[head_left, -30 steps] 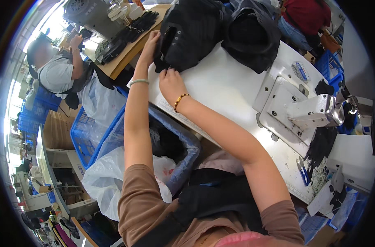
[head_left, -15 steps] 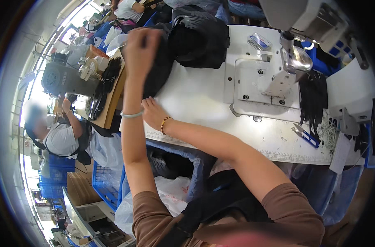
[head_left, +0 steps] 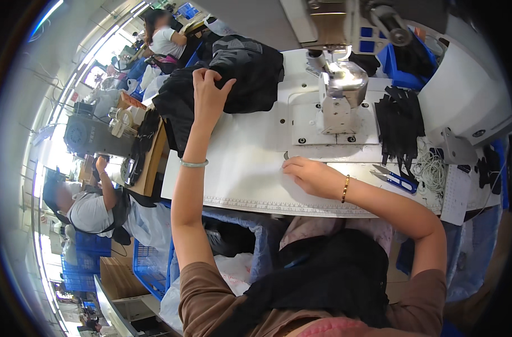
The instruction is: Stitching various components of a shoe upper using an industrial sewing machine.
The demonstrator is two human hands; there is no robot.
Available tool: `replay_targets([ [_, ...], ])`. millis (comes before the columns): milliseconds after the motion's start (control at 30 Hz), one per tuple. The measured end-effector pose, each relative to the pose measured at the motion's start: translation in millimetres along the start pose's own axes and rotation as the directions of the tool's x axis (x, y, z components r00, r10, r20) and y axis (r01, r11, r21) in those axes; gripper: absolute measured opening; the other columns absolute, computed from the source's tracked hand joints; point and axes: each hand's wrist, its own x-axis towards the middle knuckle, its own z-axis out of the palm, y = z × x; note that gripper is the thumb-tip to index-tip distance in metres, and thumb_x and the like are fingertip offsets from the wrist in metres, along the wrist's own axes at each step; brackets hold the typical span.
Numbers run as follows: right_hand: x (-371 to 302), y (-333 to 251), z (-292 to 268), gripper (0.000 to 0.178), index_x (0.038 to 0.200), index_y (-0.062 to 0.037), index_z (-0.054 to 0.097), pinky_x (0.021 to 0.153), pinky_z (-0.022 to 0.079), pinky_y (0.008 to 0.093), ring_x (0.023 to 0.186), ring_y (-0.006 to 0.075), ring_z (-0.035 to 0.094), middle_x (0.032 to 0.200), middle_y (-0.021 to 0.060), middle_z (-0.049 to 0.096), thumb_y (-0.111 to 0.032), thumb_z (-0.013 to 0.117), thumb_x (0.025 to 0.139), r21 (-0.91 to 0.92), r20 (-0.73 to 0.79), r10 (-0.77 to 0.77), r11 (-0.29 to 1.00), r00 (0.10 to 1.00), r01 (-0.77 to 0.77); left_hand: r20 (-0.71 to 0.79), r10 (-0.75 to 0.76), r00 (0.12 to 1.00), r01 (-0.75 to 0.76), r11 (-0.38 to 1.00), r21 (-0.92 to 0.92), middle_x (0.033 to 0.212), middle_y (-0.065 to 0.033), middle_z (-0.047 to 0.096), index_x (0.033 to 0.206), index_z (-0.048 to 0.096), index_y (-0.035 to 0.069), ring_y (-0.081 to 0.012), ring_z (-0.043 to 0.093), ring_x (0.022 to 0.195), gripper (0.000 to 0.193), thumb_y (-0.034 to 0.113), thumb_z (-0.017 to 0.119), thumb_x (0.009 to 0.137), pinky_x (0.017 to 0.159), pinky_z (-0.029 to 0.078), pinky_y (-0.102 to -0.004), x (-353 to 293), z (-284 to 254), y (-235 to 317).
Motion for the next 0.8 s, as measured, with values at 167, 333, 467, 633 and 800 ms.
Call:
replay_targets([
  [167, 1, 7, -10, 0.015, 0.094, 0.0004, 0.057, 0.079, 0.048, 0.0375, 0.090, 0.0321, 0.058, 0.101, 0.0120, 0.057, -0.003, 0.049, 0.082, 0.058, 0.021, 0.046, 0.997, 0.999, -0.047, 0.010, 0.193, 0.981, -0.192, 0.967, 0.168, 0.103, -0.0148, 0.045, 0.093, 0.056, 0.000, -0.0323, 0.049, 0.095, 0.030, 0.017, 0.072, 0.074, 0.081, 0.045, -0.0369, -8, 1, 17],
  [333, 0, 3, -6, 0.014, 0.094, 0.0006, 0.057, 0.079, 0.048, 0.0381, 0.089, 0.0325, 0.058, 0.100, 0.0120, 0.057, -0.003, 0.049, 0.082, 0.075, 0.043, 0.015, 0.997, 0.999, -0.018, 0.035, 0.176, 0.984, -0.177, 0.983, 0.043, 0.098, -0.0122, 0.050, 0.091, 0.061, 0.005, -0.0306, 0.054, 0.087, 0.014, 0.013, 0.065, 0.080, 0.076, 0.047, -0.0361, 0, -13, -5],
  [467, -3, 7, -6, 0.015, 0.095, -0.0010, 0.058, 0.079, 0.048, 0.0349, 0.091, 0.0295, 0.057, 0.100, 0.0107, 0.057, -0.003, 0.051, 0.083, 0.067, 0.011, 0.060, 0.996, 0.998, -0.061, -0.038, 0.002, 0.999, 0.001, 0.997, 0.082, 0.098, -0.0174, 0.054, 0.093, 0.062, 0.001, -0.0334, 0.057, 0.087, 0.050, 0.045, 0.070, 0.072, 0.076, 0.047, -0.0390, 9, 7, 14],
  [633, 4, 7, 1, 0.014, 0.094, -0.0001, 0.058, 0.081, 0.047, 0.0344, 0.092, 0.0292, 0.057, 0.099, 0.0111, 0.058, -0.002, 0.051, 0.082, 0.036, -0.009, 0.005, 0.999, 1.000, -0.005, 0.060, -0.618, 0.784, 0.614, 0.786, 0.072, 0.105, -0.0270, 0.057, 0.094, 0.064, -0.007, -0.0377, 0.058, 0.095, 0.071, 0.061, 0.063, 0.070, 0.084, 0.045, -0.0404, 42, 15, 3],
  [800, 0, 3, 1, 0.017, 0.100, 0.0000, 0.057, 0.080, 0.048, 0.0337, 0.093, 0.0277, 0.058, 0.100, 0.0120, 0.057, -0.004, 0.052, 0.084, 0.046, -0.005, 0.004, 0.999, 1.000, -0.004, -0.165, -0.627, 0.761, 0.517, 0.740, -0.430, 0.086, -0.0149, 0.063, 0.097, 0.061, -0.003, -0.0297, 0.062, 0.073, 0.038, 0.031, 0.064, 0.080, 0.068, 0.048, -0.0367, 40, 17, -11],
])
